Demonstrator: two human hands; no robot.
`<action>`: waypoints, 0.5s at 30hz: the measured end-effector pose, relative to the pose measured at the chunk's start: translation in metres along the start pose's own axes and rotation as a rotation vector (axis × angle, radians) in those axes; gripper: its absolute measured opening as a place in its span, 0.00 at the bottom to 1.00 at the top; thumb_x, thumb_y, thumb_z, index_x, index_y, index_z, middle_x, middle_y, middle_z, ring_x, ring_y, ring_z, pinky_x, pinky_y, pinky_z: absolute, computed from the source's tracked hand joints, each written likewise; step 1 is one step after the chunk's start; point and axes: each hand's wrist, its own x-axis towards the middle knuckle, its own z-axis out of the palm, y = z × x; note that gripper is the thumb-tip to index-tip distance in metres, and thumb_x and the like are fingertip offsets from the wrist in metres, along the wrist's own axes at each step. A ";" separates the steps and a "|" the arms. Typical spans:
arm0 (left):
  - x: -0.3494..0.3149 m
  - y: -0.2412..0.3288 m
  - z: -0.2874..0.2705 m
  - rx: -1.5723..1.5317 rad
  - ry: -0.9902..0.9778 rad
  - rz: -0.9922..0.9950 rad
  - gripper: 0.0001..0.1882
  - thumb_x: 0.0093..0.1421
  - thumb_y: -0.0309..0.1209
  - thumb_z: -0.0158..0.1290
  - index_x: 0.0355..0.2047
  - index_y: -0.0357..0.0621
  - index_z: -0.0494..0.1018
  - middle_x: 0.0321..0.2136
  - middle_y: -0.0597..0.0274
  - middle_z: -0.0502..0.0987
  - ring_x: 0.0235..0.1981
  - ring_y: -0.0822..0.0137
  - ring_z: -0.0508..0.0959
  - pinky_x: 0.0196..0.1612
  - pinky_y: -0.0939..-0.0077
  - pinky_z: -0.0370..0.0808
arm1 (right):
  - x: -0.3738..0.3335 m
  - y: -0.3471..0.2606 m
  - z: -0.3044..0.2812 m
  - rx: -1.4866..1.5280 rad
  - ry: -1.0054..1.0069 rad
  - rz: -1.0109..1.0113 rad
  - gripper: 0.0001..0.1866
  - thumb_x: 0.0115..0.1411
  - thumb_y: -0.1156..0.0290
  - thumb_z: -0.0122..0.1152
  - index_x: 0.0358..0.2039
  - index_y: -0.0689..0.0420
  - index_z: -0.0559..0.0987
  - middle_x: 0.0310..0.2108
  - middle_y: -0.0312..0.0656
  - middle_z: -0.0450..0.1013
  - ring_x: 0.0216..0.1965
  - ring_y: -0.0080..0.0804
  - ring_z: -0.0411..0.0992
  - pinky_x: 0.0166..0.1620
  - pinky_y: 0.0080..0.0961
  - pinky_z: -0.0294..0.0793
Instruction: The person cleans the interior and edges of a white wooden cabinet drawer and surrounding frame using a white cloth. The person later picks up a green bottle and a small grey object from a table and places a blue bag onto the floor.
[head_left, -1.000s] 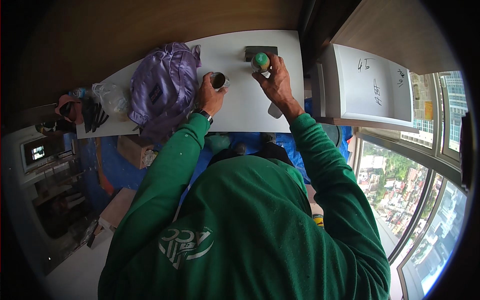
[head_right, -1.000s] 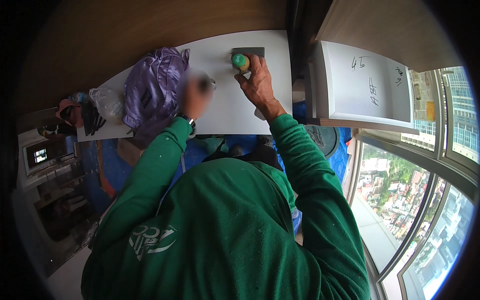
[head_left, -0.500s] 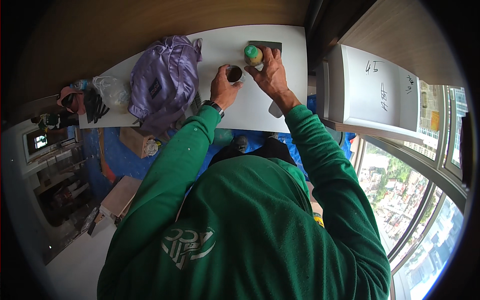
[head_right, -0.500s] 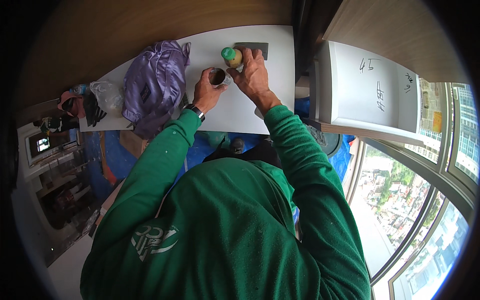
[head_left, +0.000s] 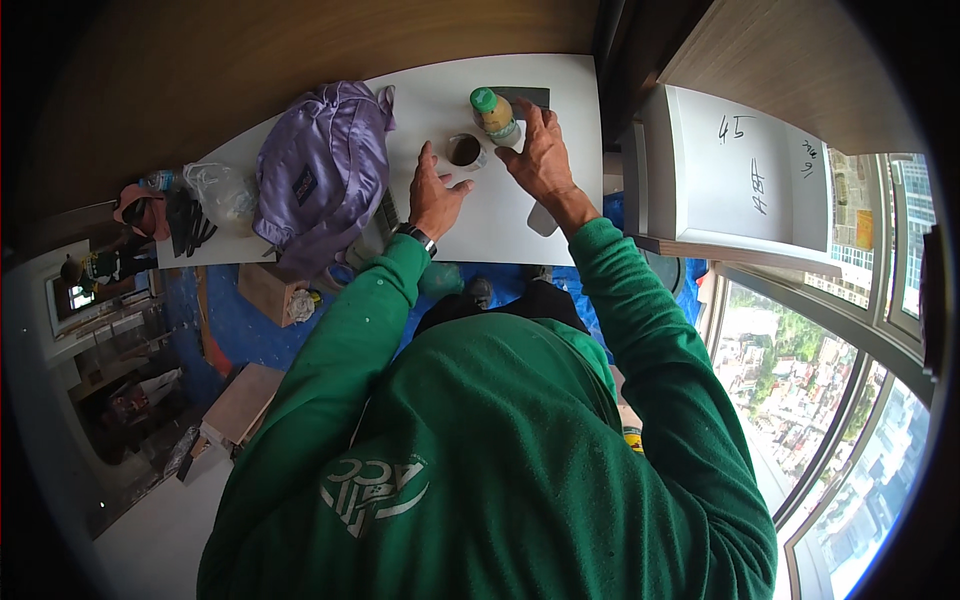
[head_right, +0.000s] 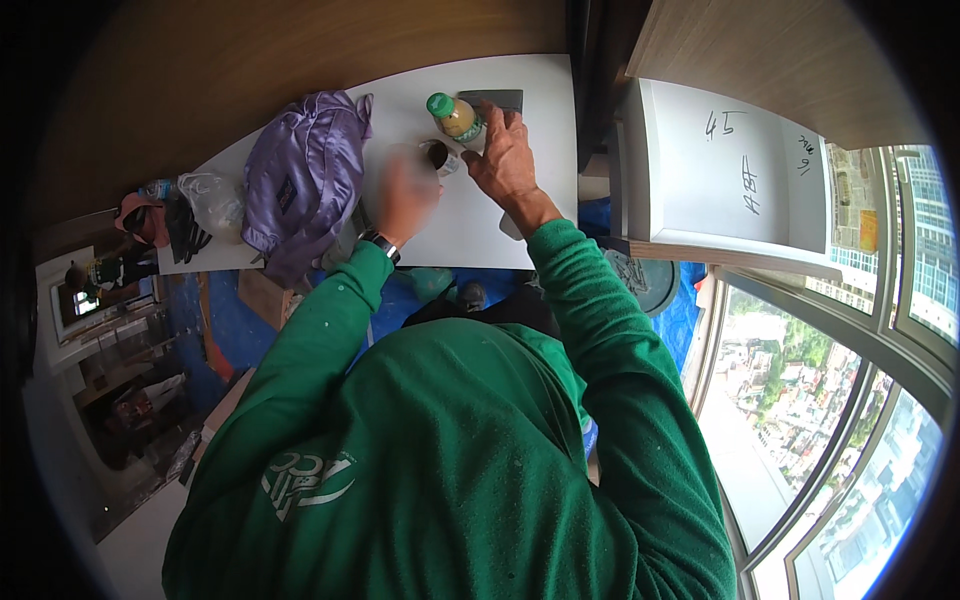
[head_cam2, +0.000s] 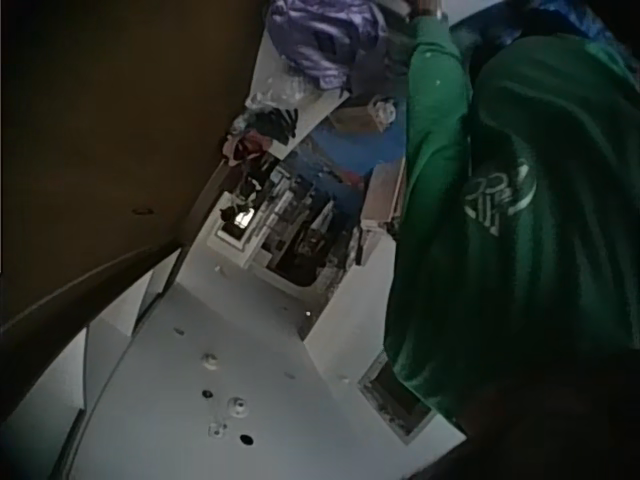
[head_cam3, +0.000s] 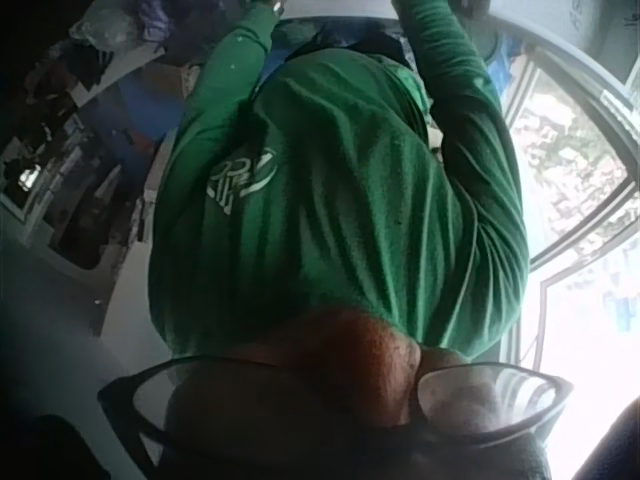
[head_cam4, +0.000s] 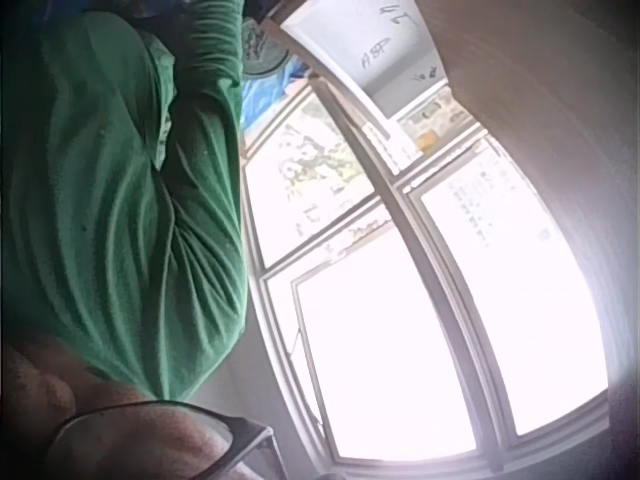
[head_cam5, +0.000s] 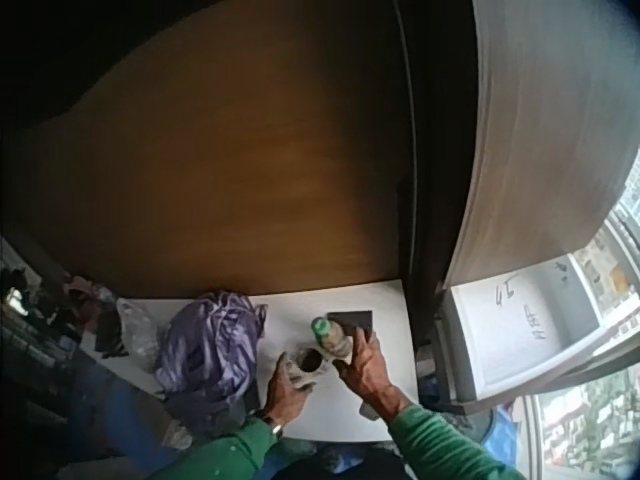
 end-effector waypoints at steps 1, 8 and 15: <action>-0.009 -0.001 -0.005 0.001 0.008 -0.026 0.49 0.55 0.25 0.68 0.71 0.36 0.50 0.64 0.43 0.64 0.53 0.56 0.79 0.53 0.62 0.79 | -0.009 0.004 -0.006 -0.012 -0.018 0.048 0.39 0.48 0.72 0.76 0.61 0.58 0.69 0.52 0.58 0.69 0.55 0.59 0.69 0.59 0.46 0.72; -0.107 -0.042 -0.024 -0.094 -0.038 0.062 0.22 0.62 0.26 0.61 0.56 0.35 0.72 0.50 0.50 0.78 0.42 0.61 0.83 0.41 0.67 0.82 | -0.086 0.020 -0.045 -0.513 -0.235 0.188 0.34 0.47 0.59 0.78 0.52 0.60 0.75 0.51 0.52 0.67 0.53 0.51 0.68 0.50 0.48 0.73; -0.159 -0.068 -0.017 -0.116 -0.121 -0.026 0.15 0.63 0.27 0.60 0.48 0.32 0.78 0.38 0.51 0.84 0.38 0.60 0.84 0.42 0.68 0.80 | -0.088 0.036 -0.037 -0.509 -0.238 0.211 0.35 0.42 0.59 0.80 0.49 0.56 0.74 0.49 0.49 0.67 0.51 0.51 0.68 0.49 0.50 0.72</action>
